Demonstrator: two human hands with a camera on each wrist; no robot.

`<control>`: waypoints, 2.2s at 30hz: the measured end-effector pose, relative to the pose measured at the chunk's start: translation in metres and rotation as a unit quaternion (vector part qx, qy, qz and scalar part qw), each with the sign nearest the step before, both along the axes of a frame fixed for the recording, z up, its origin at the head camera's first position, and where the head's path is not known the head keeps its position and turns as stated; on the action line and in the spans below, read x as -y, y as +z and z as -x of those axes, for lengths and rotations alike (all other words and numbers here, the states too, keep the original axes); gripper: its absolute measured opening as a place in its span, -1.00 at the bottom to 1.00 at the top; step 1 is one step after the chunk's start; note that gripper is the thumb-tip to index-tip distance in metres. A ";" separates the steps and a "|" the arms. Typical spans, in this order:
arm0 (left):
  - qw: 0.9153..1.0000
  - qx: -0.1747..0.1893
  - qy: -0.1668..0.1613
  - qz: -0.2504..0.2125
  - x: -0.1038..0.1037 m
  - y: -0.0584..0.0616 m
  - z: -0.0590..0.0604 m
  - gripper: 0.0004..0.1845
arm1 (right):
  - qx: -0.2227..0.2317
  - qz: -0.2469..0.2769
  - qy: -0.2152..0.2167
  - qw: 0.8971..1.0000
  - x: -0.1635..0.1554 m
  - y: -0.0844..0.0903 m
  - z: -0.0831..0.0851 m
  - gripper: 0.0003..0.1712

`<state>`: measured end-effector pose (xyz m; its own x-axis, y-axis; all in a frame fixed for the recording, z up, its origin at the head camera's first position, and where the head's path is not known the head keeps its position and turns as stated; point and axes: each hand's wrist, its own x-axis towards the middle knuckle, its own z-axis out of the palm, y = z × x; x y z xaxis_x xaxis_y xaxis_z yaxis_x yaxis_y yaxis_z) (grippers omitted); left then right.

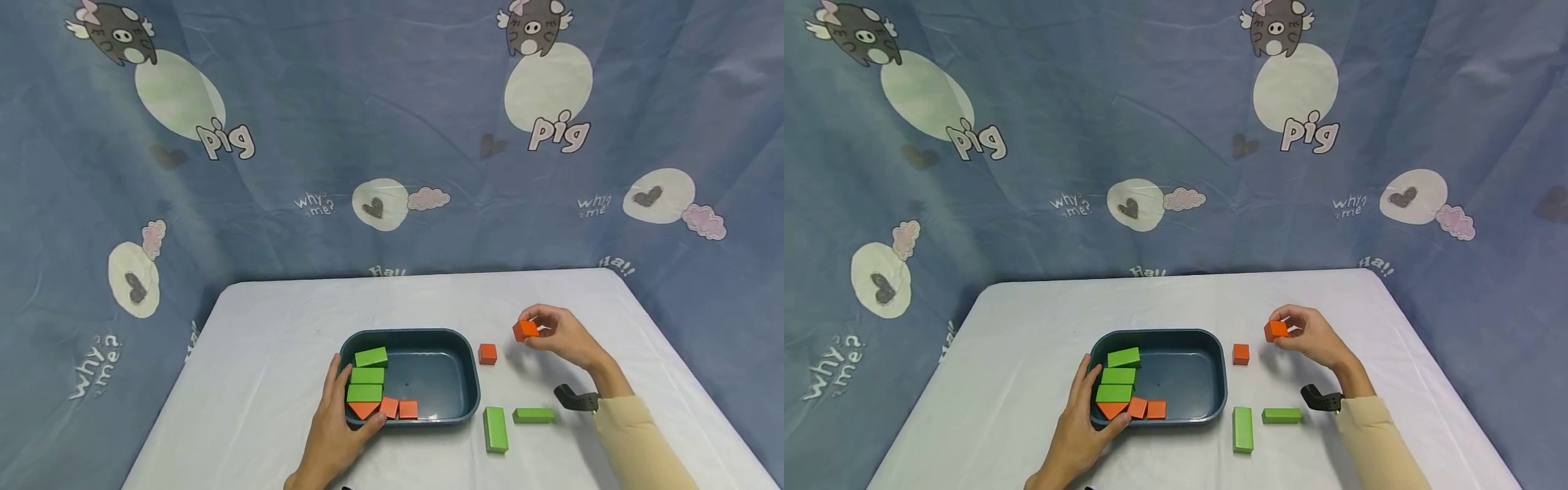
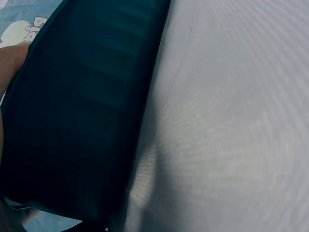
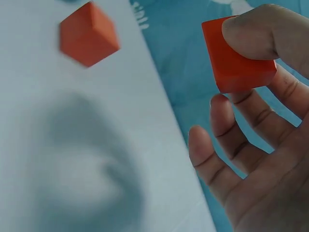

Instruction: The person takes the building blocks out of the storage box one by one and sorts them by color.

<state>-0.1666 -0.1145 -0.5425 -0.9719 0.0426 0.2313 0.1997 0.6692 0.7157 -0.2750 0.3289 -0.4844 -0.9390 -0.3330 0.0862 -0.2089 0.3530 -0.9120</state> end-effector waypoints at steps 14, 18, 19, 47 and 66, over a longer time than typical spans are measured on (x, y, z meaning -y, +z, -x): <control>1.000 0.001 -0.006 -0.013 0.004 -0.001 -0.001 0.08 | 0.010 -0.036 -0.021 0.999 -0.002 -0.032 -0.002 -0.59; 1.000 0.007 -0.005 -0.012 0.005 -0.001 -0.002 0.08 | 0.015 -0.036 -0.021 0.999 -0.001 -0.036 -0.004 -0.57; 1.000 0.008 -0.003 -0.011 0.005 -0.001 -0.003 0.08 | 0.016 -0.036 -0.020 0.999 -0.001 -0.037 -0.004 -0.56; 1.000 0.016 -0.003 -0.015 0.004 0.000 -0.002 0.09 | -0.003 -0.132 -0.028 0.991 0.005 -0.052 -0.007 -0.55; 1.000 0.025 -0.002 -0.014 0.004 0.000 -0.002 0.11 | -0.014 -0.062 -0.056 0.996 -0.006 -0.035 -0.013 -0.40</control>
